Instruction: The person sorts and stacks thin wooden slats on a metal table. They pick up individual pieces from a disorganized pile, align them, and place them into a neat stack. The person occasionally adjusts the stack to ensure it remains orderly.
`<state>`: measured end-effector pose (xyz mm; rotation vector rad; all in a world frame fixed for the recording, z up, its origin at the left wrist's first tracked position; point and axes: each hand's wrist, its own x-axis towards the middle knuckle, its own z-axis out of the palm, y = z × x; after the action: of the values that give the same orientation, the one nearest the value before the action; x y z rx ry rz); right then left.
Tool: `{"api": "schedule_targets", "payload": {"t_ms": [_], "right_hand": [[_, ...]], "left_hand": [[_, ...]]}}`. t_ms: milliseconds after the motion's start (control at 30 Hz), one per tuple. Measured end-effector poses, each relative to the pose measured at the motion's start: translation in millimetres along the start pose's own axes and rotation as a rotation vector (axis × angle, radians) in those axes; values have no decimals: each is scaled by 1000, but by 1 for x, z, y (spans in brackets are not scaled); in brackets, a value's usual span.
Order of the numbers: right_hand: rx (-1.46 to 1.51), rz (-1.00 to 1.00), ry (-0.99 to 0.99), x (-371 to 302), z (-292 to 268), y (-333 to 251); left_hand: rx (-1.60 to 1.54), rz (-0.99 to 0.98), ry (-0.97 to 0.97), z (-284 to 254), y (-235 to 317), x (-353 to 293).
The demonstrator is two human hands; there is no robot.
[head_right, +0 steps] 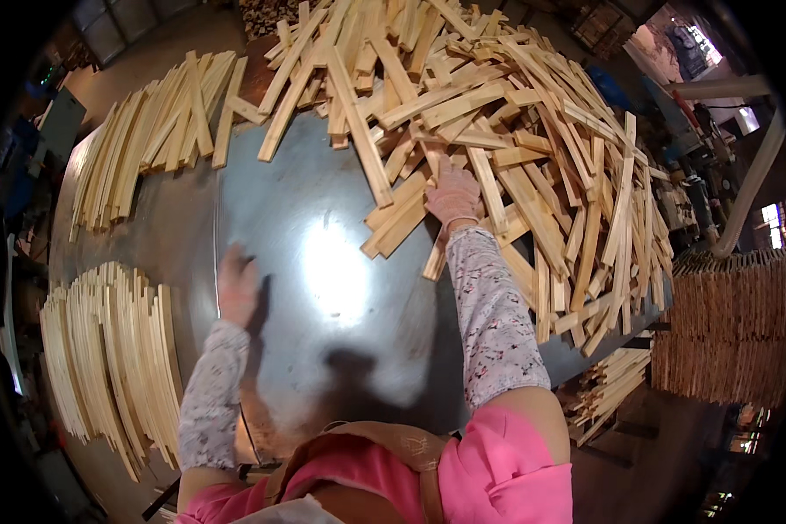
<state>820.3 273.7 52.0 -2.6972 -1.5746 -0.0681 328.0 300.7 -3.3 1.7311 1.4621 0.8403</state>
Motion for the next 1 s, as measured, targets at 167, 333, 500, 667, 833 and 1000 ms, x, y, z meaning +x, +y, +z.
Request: {"api": "schedule_targets", "payload": {"t_ms": [167,333,500,667,833,1000], "right_hand": [[295,-101,10,12,-15,-23],[613,-36,-185,-14,-15,-10],[664,-404,-9,-77,12,-41],[1004,-105,-764,-30,-2,-18],[2195,814,-164,78,-19,-5],[2187,813,98,118,-21,-40]], "left_hand": [[-434,-141,-44,216,93,99],[-555,-413,-238,297,142,151],[-851,-335,-259,273,156,89],[-783,-557,-515,201,141,47],[-832,-551,-458,171,100,6],[-709,-502,-471,126,94,-37]]}}
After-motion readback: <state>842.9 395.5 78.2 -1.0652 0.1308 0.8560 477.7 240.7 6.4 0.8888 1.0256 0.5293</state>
